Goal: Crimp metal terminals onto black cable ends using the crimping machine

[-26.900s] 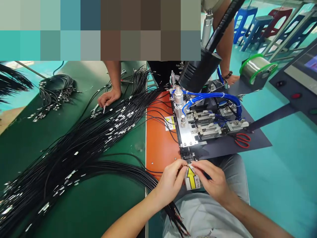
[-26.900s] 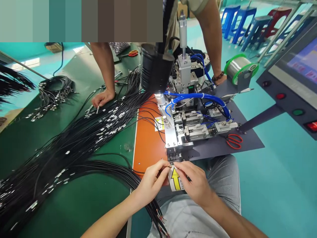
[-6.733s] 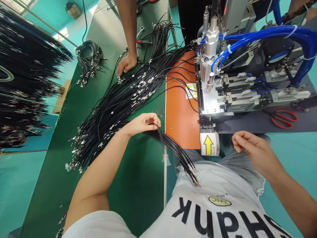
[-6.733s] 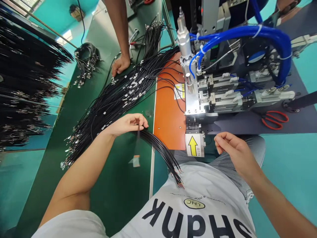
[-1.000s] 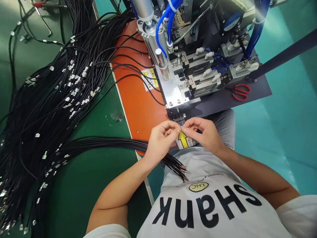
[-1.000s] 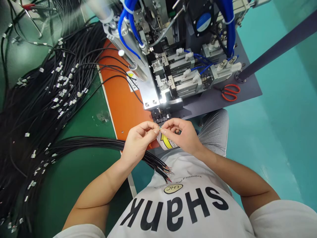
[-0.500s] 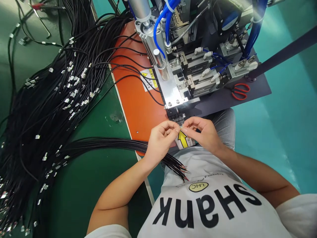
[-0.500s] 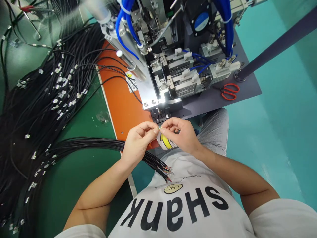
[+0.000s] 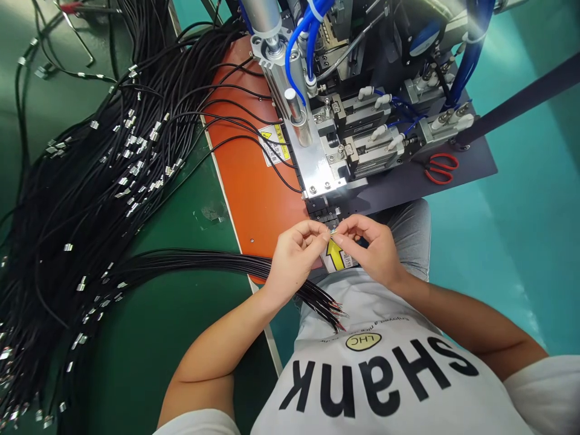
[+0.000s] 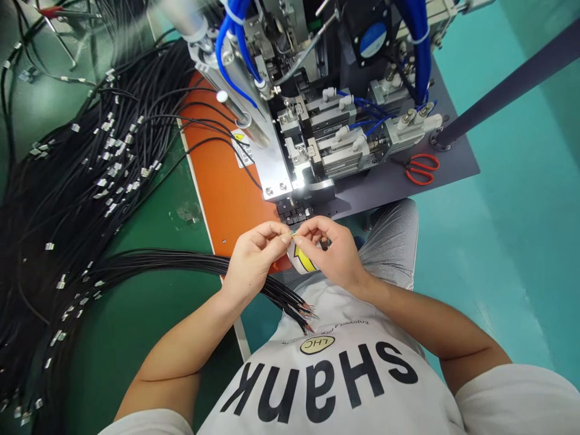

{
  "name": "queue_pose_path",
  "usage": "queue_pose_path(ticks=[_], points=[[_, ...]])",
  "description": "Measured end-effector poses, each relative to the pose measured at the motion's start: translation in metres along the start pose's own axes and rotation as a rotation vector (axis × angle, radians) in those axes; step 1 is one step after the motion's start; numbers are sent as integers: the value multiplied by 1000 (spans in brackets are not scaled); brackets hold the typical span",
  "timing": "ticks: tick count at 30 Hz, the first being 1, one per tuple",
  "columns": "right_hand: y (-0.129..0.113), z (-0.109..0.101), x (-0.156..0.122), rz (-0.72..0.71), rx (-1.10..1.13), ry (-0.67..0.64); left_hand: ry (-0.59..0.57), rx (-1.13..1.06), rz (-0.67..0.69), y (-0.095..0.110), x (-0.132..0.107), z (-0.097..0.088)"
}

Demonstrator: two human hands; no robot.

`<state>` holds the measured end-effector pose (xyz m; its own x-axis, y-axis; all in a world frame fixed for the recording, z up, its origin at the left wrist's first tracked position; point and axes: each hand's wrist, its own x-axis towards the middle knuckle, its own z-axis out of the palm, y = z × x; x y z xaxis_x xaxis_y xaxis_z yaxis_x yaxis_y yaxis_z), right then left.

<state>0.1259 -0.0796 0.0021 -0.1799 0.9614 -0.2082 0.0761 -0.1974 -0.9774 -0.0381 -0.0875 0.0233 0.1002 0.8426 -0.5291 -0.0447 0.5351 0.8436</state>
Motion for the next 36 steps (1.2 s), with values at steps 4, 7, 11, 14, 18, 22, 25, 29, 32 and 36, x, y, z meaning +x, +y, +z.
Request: queue_pose_path(ticks=[4,7,11,14,18,22,25,29,32,36], points=[[0,-4,0,34,12,-14,-3,2,0,0,0,0],[-1,-10,0,39,4,-15,-8,7,-14,1,0,0],[-2,-14,3,-27,-42,-36,-9,31,-23,2,0,0],[-3,-11,5,-100,-87,-11,-10,44,-15,2,0,-1],[-1,-6,6,-152,-107,31,-12,54,-7,1,-1,-2],[4,-4,8,-161,-95,44,-11,54,-1,1,0,-3],[4,-4,9,-167,-103,36,-16,60,1,2,0,-3],[0,-3,8,-193,-140,21,-21,89,13,5,0,-2],[-1,-4,7,-195,-150,22,-49,117,41,5,-1,-1],[5,-9,9,-155,-135,50,-36,308,205,3,1,-4]])
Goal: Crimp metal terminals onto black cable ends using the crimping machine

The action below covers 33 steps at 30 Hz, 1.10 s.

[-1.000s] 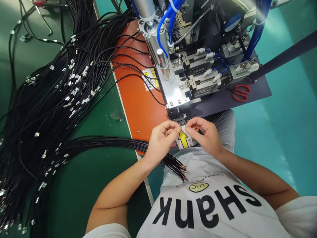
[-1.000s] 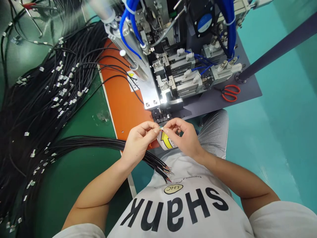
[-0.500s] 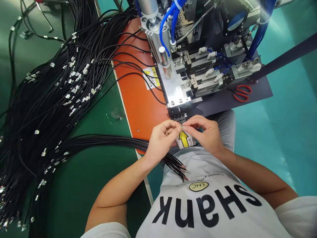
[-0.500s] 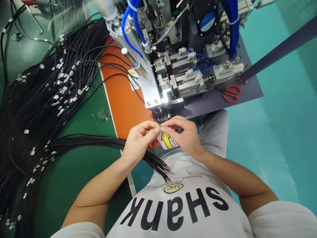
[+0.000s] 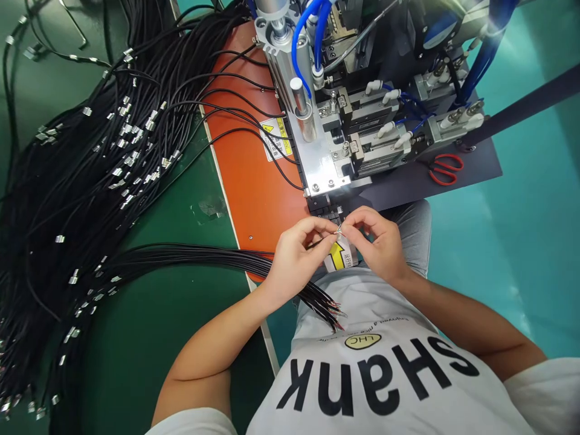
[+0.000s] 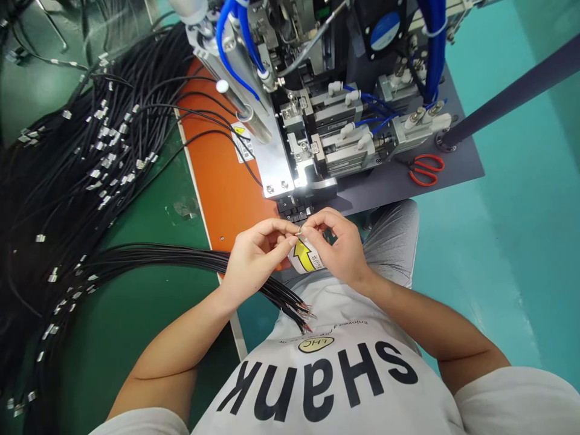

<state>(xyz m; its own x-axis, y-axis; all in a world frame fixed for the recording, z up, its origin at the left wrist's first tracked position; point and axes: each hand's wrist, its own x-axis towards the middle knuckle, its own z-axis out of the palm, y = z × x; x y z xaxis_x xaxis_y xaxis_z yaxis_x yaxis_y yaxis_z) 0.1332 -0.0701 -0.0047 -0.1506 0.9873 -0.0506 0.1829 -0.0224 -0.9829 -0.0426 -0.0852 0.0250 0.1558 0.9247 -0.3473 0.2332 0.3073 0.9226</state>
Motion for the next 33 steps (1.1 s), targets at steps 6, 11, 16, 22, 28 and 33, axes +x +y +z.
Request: queue_pose_path(ticks=[6,11,16,22,28,33], points=[[22,-2,17,203,162,27,134,498,428,-12,14,-18],[36,2,30,330,257,41,161,591,533,-27,26,-20],[37,1,32,383,295,37,157,603,557,-35,28,-19],[35,1,32,413,291,34,162,618,540,-37,29,-20],[35,1,33,402,304,39,159,623,555,-36,30,-19],[34,0,32,411,280,33,156,639,539,-36,29,-19]])
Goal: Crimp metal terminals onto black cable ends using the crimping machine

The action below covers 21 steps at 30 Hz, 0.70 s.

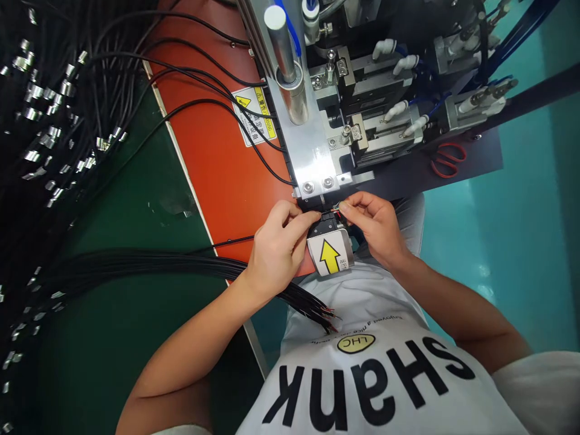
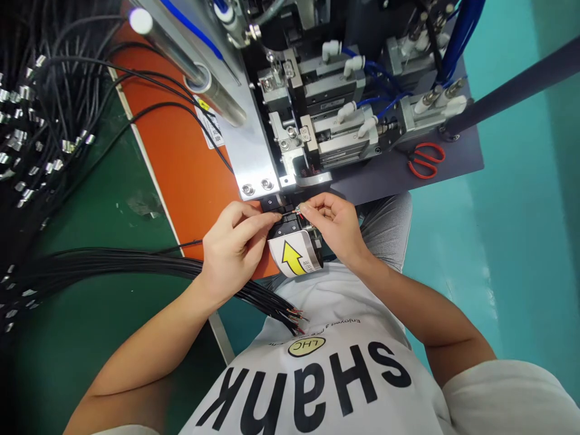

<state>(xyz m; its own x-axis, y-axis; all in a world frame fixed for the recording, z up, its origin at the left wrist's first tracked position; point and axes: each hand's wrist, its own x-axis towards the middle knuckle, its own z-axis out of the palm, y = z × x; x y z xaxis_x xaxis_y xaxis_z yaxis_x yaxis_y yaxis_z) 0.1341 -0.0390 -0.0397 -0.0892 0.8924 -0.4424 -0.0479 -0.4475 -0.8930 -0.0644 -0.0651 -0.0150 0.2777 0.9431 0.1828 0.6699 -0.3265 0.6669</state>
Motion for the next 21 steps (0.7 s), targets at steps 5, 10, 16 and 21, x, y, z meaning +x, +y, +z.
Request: queue_pose_path(ticks=[5,10,16,21], points=[[2,-1,0,-11,-12,2,-6,13,-9,0,0,1],[4,0,0,-29,-6,11,-4,14,-6,0,0,1],[11,6,-1,-74,16,43,-5,25,3,0,-2,1],[14,8,-2,-83,22,67,-6,35,9,0,-2,2]])
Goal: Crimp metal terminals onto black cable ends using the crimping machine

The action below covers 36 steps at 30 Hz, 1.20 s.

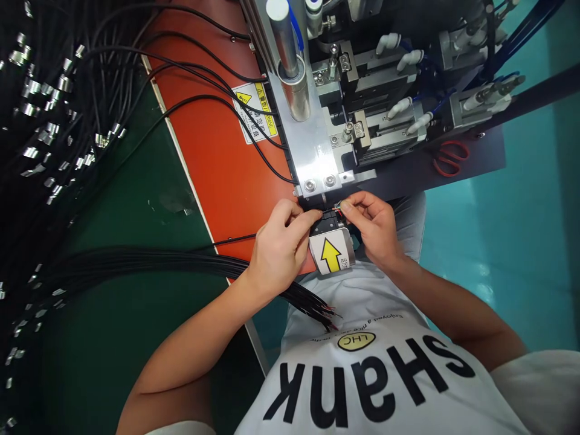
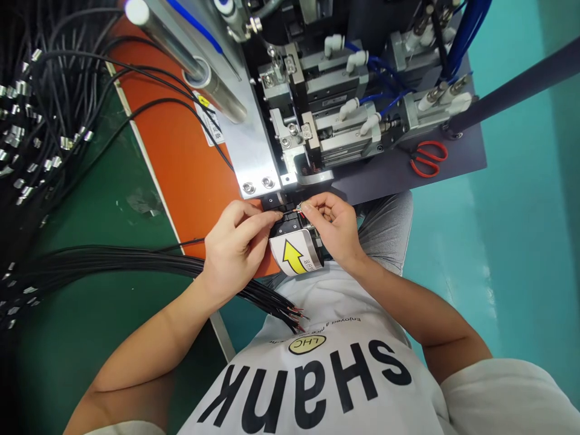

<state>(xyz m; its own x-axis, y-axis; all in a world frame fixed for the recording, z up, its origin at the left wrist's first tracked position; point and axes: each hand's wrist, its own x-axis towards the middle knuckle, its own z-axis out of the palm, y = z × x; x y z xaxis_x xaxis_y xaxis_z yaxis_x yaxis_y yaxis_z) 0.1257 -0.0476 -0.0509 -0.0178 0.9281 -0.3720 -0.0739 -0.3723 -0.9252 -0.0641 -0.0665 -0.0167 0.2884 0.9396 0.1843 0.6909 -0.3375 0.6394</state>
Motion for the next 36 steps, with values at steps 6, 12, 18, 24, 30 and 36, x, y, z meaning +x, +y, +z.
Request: queue_pose_path(ticks=[6,12,18,24,30,36], points=[[-3,1,0,46,106,-9,-28,31,31,0,1,-1],[-6,3,0,77,129,9,-60,88,54,1,2,-1],[-7,4,1,119,120,6,-63,150,72,1,2,2],[-8,3,2,140,83,-14,-81,130,102,-1,3,3],[-9,1,2,121,61,-23,-75,110,121,-3,5,3],[-13,-2,1,110,23,-30,-65,112,124,-3,5,4]])
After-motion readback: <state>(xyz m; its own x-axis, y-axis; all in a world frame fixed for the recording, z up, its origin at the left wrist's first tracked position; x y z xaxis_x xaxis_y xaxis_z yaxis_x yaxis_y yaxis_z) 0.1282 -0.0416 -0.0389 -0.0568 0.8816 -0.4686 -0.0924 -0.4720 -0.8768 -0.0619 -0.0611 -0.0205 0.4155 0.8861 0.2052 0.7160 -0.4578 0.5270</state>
